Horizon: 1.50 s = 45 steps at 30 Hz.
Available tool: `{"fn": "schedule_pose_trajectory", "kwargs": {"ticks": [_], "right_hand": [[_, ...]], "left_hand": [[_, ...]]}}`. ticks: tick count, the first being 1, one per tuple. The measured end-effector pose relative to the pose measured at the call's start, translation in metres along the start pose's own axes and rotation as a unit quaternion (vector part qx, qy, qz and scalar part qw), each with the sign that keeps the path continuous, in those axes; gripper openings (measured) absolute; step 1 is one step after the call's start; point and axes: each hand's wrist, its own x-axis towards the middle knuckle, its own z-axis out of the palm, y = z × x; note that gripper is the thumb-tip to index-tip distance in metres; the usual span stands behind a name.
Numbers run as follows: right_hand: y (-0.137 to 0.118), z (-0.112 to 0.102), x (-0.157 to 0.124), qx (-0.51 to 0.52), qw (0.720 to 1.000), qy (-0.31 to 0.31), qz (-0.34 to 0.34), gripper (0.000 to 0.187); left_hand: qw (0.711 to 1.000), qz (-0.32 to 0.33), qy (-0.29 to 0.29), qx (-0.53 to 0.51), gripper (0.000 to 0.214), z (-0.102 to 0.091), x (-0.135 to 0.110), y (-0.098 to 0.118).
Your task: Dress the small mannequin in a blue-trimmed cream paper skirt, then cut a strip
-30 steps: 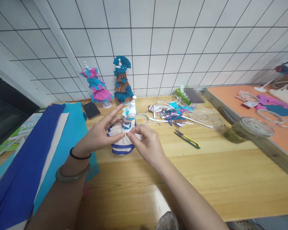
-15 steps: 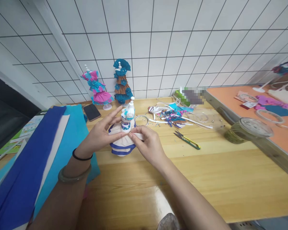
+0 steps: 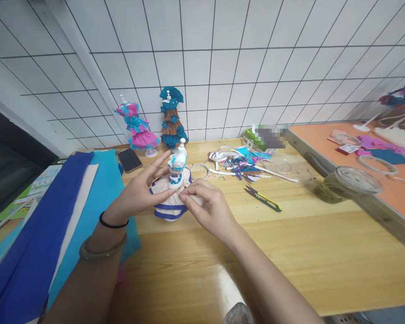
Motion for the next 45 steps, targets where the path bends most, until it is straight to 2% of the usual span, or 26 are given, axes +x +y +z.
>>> {"fn": "schedule_pose_trajectory", "kwargs": {"ticks": [4,11,15,19,22,25,33,39,42,45], "right_hand": [[-0.002,0.002,0.001,0.033,0.999,-0.021,-0.007,0.013],[-0.004,0.007,0.0,0.037,0.999,-0.004,0.025,0.01],[0.0,0.009,-0.004,0.064,0.992,0.015,0.108,0.021],[0.004,0.013,-0.007,0.172,0.958,0.013,0.23,0.028],[0.005,0.017,-0.008,0.225,0.934,0.011,0.278,0.035],[0.007,0.02,-0.01,0.252,0.924,0.04,0.284,0.039],[0.007,0.028,-0.013,0.289,0.908,0.131,0.276,0.035],[0.002,0.039,-0.018,0.342,0.876,0.125,0.317,0.049],[0.001,0.04,-0.02,0.342,0.875,0.117,0.322,0.049],[0.003,0.04,-0.021,0.342,0.877,0.138,0.308,0.05]], "left_hand": [[1.0,0.001,-0.001,0.013,0.079,-0.002,0.0,0.0],[1.0,0.002,0.006,0.024,0.075,-0.003,-0.001,-0.001],[1.0,-0.01,0.008,-0.01,0.079,-0.005,0.0,-0.005],[0.999,-0.013,0.003,-0.053,0.084,-0.007,0.0,-0.009],[0.997,-0.009,-0.003,-0.07,0.084,-0.008,0.001,-0.01],[0.997,-0.007,-0.003,-0.07,0.083,-0.007,0.001,-0.008],[0.999,-0.004,0.013,-0.04,0.081,-0.006,0.003,-0.01],[0.999,-0.005,0.02,-0.029,0.081,-0.007,0.003,-0.009],[0.999,-0.004,0.012,-0.037,0.081,-0.007,0.003,-0.008],[0.999,-0.001,0.013,-0.035,0.081,-0.007,0.003,-0.009]]}}
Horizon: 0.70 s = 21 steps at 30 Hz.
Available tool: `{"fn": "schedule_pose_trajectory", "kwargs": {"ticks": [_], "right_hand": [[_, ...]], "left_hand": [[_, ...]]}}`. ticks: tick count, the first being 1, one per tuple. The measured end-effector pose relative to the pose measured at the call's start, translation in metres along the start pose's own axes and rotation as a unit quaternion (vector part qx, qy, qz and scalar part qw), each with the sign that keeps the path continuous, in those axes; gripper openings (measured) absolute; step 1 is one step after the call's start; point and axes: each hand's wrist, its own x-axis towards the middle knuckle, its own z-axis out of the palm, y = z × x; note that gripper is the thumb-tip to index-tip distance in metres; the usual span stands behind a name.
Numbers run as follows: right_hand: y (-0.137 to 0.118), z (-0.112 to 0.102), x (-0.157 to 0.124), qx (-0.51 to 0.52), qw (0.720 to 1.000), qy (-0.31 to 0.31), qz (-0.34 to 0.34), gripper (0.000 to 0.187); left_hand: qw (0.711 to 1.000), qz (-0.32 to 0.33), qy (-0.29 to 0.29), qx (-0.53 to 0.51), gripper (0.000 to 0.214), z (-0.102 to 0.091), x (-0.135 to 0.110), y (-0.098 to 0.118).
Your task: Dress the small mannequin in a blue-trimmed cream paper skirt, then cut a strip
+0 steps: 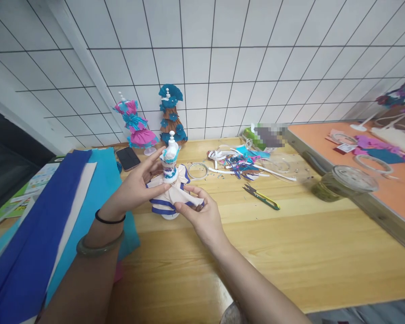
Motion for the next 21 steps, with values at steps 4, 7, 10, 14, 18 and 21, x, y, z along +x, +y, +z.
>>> {"fn": "schedule_pose_trajectory", "kwargs": {"ticks": [4,7,10,14,18,21], "right_hand": [[0.004,0.001,0.001,0.005,0.999,0.011,-0.031,0.04],[0.006,0.002,-0.001,-0.038,0.999,-0.009,-0.038,0.029],[0.005,-0.001,-0.003,-0.111,0.991,-0.011,-0.078,0.029],[-0.005,-0.012,0.0,-0.287,0.923,0.012,-0.255,0.029],[-0.02,-0.013,0.007,-0.372,0.855,0.001,-0.361,0.027],[-0.026,-0.007,0.01,-0.371,0.864,-0.022,-0.338,0.014]], "left_hand": [[1.0,0.002,-0.003,0.001,0.081,-0.001,0.0,0.0],[1.0,-0.002,-0.016,-0.006,0.08,-0.004,-0.001,0.001],[0.999,-0.008,-0.027,-0.027,0.08,-0.007,-0.002,0.002],[0.997,-0.017,-0.043,-0.065,0.082,-0.007,-0.003,0.003],[0.996,-0.027,-0.048,-0.063,0.082,-0.005,-0.003,0.006],[0.997,-0.032,-0.048,-0.06,0.081,-0.004,-0.004,0.008]]}}
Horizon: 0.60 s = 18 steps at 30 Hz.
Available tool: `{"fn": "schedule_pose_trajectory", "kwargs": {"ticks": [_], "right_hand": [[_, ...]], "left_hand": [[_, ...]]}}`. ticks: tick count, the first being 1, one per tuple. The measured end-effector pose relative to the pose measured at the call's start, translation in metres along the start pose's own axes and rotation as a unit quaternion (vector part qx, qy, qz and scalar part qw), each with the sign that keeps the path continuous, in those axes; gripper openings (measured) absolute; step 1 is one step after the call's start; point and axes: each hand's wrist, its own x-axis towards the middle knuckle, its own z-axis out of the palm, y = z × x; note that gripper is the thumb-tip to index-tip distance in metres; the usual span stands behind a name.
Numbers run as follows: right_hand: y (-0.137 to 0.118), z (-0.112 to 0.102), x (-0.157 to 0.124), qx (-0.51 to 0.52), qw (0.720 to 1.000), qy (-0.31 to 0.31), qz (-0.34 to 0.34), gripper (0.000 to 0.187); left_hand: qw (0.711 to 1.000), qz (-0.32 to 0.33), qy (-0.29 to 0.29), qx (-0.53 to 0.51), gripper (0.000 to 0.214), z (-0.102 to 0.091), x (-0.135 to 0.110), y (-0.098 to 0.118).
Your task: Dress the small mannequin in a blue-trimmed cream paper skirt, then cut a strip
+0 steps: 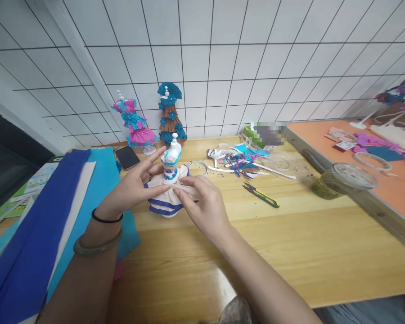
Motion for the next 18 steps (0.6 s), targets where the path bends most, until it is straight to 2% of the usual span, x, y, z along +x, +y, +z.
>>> {"fn": "schedule_pose_trajectory", "kwargs": {"ticks": [4,9,12,18], "right_hand": [[-0.0041,0.0036,0.0014,0.03,0.999,-0.036,0.021,0.008],[-0.0071,0.0034,-0.0009,0.057,0.997,-0.021,-0.04,0.006],[-0.0085,0.0007,-0.0012,0.055,0.997,-0.013,-0.047,0.007],[-0.0062,-0.0026,-0.0012,0.028,0.999,0.018,0.035,0.005]], "left_hand": [[1.0,0.0,0.003,0.0,0.081,-0.0004,-0.0006,0.0002],[1.0,0.007,0.012,0.02,0.079,-0.0005,0.0,-0.0015],[1.0,0.011,0.01,0.021,0.079,-0.0006,0.0004,-0.0022],[1.0,0.008,0.005,0.018,0.081,-0.0008,0.0002,-0.0026]]}}
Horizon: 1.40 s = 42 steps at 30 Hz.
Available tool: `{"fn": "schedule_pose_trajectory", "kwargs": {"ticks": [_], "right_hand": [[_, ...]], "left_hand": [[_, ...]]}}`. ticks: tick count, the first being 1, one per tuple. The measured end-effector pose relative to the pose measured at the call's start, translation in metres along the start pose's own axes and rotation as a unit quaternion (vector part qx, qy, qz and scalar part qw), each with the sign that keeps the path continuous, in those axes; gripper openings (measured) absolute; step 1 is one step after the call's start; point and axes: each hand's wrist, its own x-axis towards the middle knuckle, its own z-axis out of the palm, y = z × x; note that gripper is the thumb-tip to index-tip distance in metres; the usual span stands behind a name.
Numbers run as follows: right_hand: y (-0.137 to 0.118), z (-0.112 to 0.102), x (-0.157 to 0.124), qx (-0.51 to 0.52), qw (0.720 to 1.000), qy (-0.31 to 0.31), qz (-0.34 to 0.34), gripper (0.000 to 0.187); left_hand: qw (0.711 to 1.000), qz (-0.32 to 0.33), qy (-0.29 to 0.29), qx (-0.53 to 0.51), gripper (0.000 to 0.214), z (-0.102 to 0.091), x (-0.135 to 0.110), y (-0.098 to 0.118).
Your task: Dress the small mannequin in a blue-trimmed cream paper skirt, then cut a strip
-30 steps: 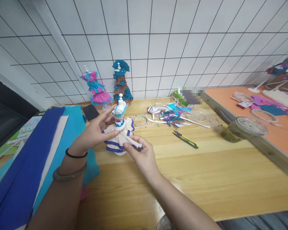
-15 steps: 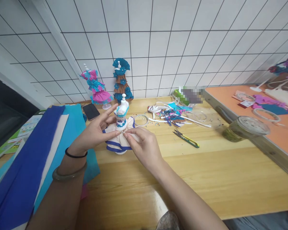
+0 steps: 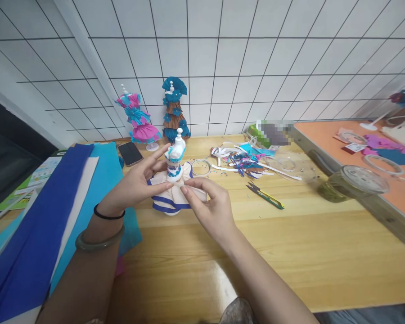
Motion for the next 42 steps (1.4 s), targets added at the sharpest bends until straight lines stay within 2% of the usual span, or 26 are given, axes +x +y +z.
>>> {"fn": "schedule_pose_trajectory", "kwargs": {"ticks": [11,16,26,42], "right_hand": [[-0.002,0.0,0.001,0.002,0.997,-0.055,-0.05,0.007],[-0.002,0.003,0.0,0.033,0.997,-0.071,-0.01,0.006],[0.013,0.016,0.004,0.082,0.994,-0.044,0.064,0.012],[0.018,0.019,0.002,0.083,0.994,-0.028,0.068,0.015]], "left_hand": [[1.0,0.0,-0.002,-0.011,0.079,0.002,0.0,0.001],[1.0,0.0,0.0,0.005,0.08,0.002,0.0,0.001],[1.0,-0.005,0.002,0.004,0.081,0.003,0.001,0.002],[1.0,0.006,0.006,0.022,0.079,0.005,0.001,0.0]]}}
